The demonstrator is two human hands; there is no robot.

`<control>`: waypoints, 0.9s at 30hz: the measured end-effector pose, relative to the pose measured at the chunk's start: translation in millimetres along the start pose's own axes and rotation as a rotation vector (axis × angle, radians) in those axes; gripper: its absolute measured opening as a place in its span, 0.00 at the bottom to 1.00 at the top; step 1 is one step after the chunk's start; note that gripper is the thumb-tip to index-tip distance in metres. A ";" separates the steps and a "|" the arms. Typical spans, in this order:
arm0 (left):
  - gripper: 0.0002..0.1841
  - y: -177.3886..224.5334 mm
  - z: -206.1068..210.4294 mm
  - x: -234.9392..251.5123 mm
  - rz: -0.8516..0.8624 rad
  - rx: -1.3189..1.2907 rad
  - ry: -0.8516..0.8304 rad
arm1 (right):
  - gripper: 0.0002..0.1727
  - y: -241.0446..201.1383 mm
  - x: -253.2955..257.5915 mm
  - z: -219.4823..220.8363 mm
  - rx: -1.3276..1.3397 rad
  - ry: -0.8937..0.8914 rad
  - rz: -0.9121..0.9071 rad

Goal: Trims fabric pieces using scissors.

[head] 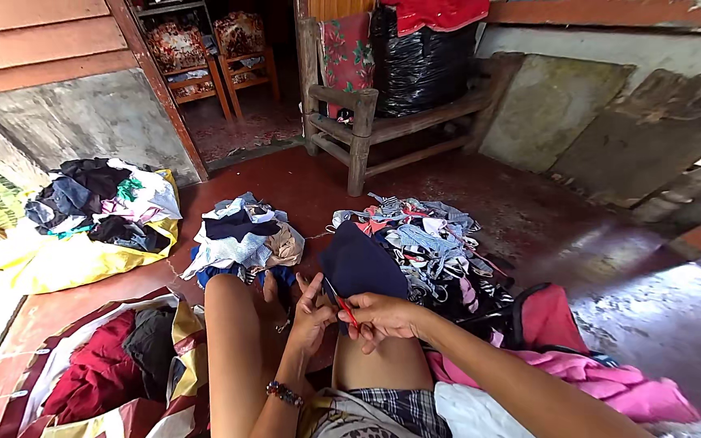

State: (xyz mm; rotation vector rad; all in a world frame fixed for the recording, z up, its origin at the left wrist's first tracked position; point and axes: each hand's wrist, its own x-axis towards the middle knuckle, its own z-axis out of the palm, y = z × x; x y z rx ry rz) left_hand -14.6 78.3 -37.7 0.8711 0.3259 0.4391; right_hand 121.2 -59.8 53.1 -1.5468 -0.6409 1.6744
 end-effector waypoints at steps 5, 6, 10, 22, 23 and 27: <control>0.56 -3.3 -2.9 0.1 -0.011 -0.059 -0.065 | 0.16 -2.2 2.4 -4.7 0.029 0.000 0.030; 0.57 -3.9 -1.6 0.2 -0.013 -0.076 -0.061 | 0.14 -0.7 2.3 -4.8 0.025 0.008 0.017; 0.53 -11.6 0.7 6.4 -0.061 -0.198 -0.049 | 0.09 2.7 2.1 -6.7 0.039 0.022 -0.013; 0.13 -4.5 5.5 102.7 -0.226 -0.349 0.289 | 0.13 1.8 -0.7 -13.3 0.052 0.027 -0.098; 0.13 -2.4 8.0 107.9 -0.209 -0.341 0.290 | 0.13 0.1 -3.1 -15.9 0.047 0.030 -0.107; 0.15 21.8 24.5 108.8 -0.122 -0.290 0.322 | 0.12 -6.0 -16.4 -23.0 -0.053 0.043 -0.088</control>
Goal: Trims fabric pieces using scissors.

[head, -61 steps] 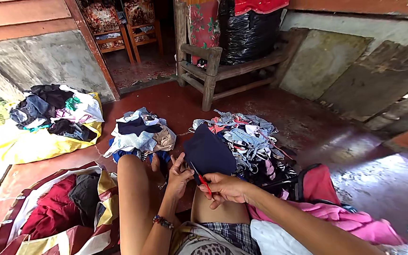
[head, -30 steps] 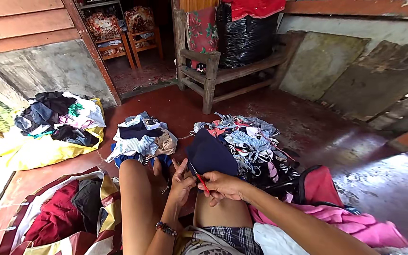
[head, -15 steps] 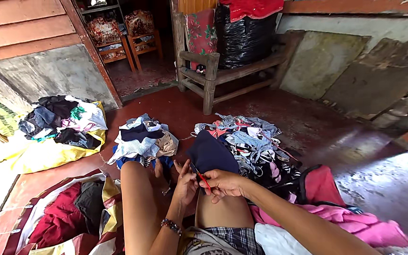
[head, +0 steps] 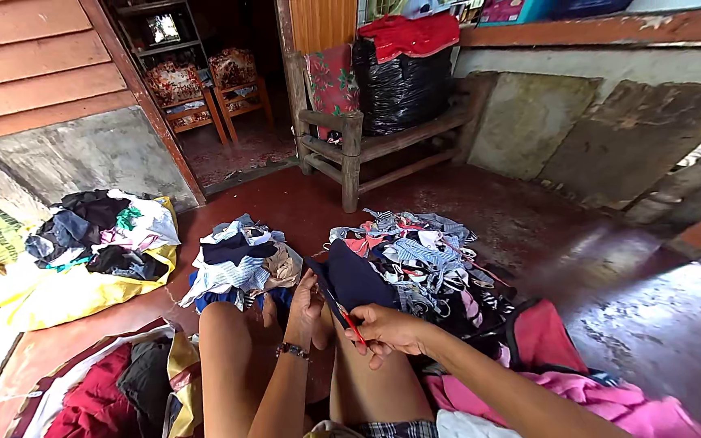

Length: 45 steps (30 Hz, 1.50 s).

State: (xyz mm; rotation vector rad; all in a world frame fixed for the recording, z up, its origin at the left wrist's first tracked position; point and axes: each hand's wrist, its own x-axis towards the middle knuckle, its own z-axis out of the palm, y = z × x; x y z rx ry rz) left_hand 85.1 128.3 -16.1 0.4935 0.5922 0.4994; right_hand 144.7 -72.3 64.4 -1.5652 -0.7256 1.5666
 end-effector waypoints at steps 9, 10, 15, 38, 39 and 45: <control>0.17 20.7 26.4 -63.9 0.376 0.149 -0.120 | 0.15 -2.2 -49.5 -6.5 -0.119 -0.063 0.013; 0.18 14.3 19.4 -67.0 0.337 0.089 -0.077 | 0.15 3.7 -51.1 -8.7 -0.108 -0.075 0.004; 0.15 -5.5 -1.8 -77.2 0.116 -0.197 0.092 | 0.15 21.2 -44.2 -13.6 -0.074 -0.106 -0.018; 0.29 -2.8 34.8 -46.1 0.331 0.598 -0.570 | 0.17 21.6 -48.5 -40.1 -0.139 -0.137 -0.059; 0.30 -7.2 27.6 -43.0 0.332 0.617 -0.525 | 0.17 23.1 -48.7 -41.2 -0.150 -0.132 -0.043; 0.34 -12.3 4.3 -62.2 0.388 0.640 -0.296 | 0.15 25.0 -42.3 -39.0 -0.127 -0.180 -0.020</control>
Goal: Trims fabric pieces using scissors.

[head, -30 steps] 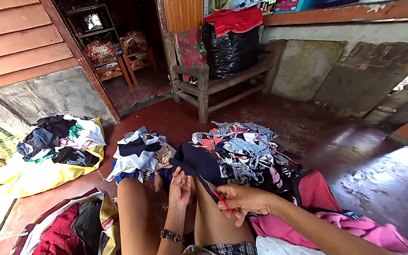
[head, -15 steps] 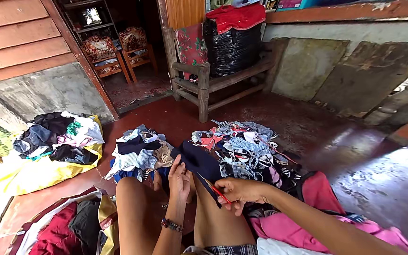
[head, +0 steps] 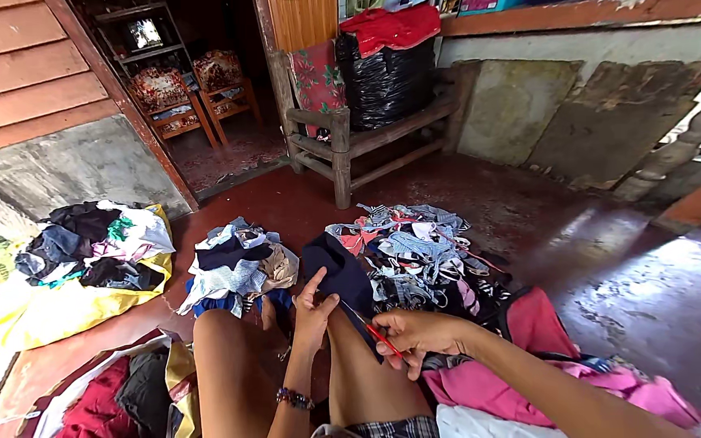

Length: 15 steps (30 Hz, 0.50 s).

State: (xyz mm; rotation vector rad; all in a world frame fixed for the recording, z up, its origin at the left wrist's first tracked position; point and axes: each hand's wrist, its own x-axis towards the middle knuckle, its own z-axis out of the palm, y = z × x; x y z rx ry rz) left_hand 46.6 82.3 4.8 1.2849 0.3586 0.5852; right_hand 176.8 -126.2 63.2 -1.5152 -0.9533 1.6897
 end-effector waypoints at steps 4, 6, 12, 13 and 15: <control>0.36 1.2 -1.8 -9.9 -0.022 -0.041 0.012 | 0.14 1.2 0.5 0.3 0.015 0.006 0.008; 0.39 -1.4 1.7 -11.3 -0.039 -0.091 0.018 | 0.15 1.9 -0.1 0.3 0.008 0.011 0.019; 0.49 -3.7 6.4 -12.8 -0.036 -0.072 0.033 | 0.14 1.0 0.0 0.3 -0.025 0.030 0.034; 0.51 -4.0 6.4 -13.4 -0.034 -0.054 0.037 | 0.14 1.1 0.6 0.1 -0.031 0.026 0.036; 0.53 -3.7 7.4 -14.5 -0.030 -0.032 0.037 | 0.14 1.7 1.3 -0.2 -0.050 0.025 0.035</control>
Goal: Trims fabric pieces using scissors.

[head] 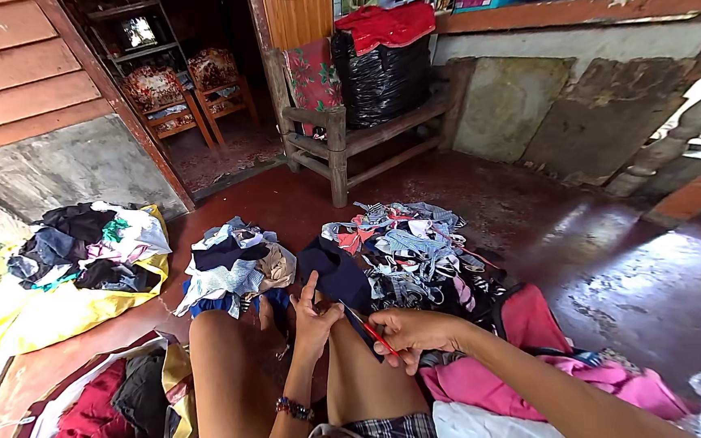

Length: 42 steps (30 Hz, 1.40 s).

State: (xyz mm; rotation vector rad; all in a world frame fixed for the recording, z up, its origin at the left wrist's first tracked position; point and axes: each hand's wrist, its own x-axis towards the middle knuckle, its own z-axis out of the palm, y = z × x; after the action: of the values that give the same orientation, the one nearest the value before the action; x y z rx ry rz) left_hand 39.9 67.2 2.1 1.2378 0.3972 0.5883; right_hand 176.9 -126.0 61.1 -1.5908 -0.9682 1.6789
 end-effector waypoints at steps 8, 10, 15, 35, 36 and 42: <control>0.55 -0.4 -0.7 -0.7 0.010 -0.025 -0.051 | 0.15 -0.7 5.5 -3.7 0.105 -0.057 -0.052; 0.56 -0.2 -0.9 -0.8 0.016 -0.024 -0.054 | 0.15 -1.8 8.1 -5.0 0.102 -0.068 -0.062; 0.56 -0.2 -3.2 -1.0 0.011 -0.078 -0.075 | 0.13 0.5 10.2 -13.3 0.038 -0.079 -0.094; 0.74 0.4 4.0 -9.3 0.066 -0.097 -0.170 | 0.17 -6.8 13.8 -17.0 -0.008 -0.057 -0.142; 0.75 0.4 5.2 -10.1 0.062 -0.101 -0.173 | 0.18 -6.1 14.7 -17.8 -0.002 -0.054 -0.141; 0.75 -11.0 -0.9 -7.7 0.018 -0.172 -0.177 | 0.13 -4.7 14.2 -18.0 -0.014 -0.049 -0.143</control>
State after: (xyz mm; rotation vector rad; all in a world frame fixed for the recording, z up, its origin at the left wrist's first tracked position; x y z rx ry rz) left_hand 35.5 60.9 -8.9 1.1185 0.1834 0.5123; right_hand 193.5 -109.9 57.4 -1.4595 -1.0934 1.6224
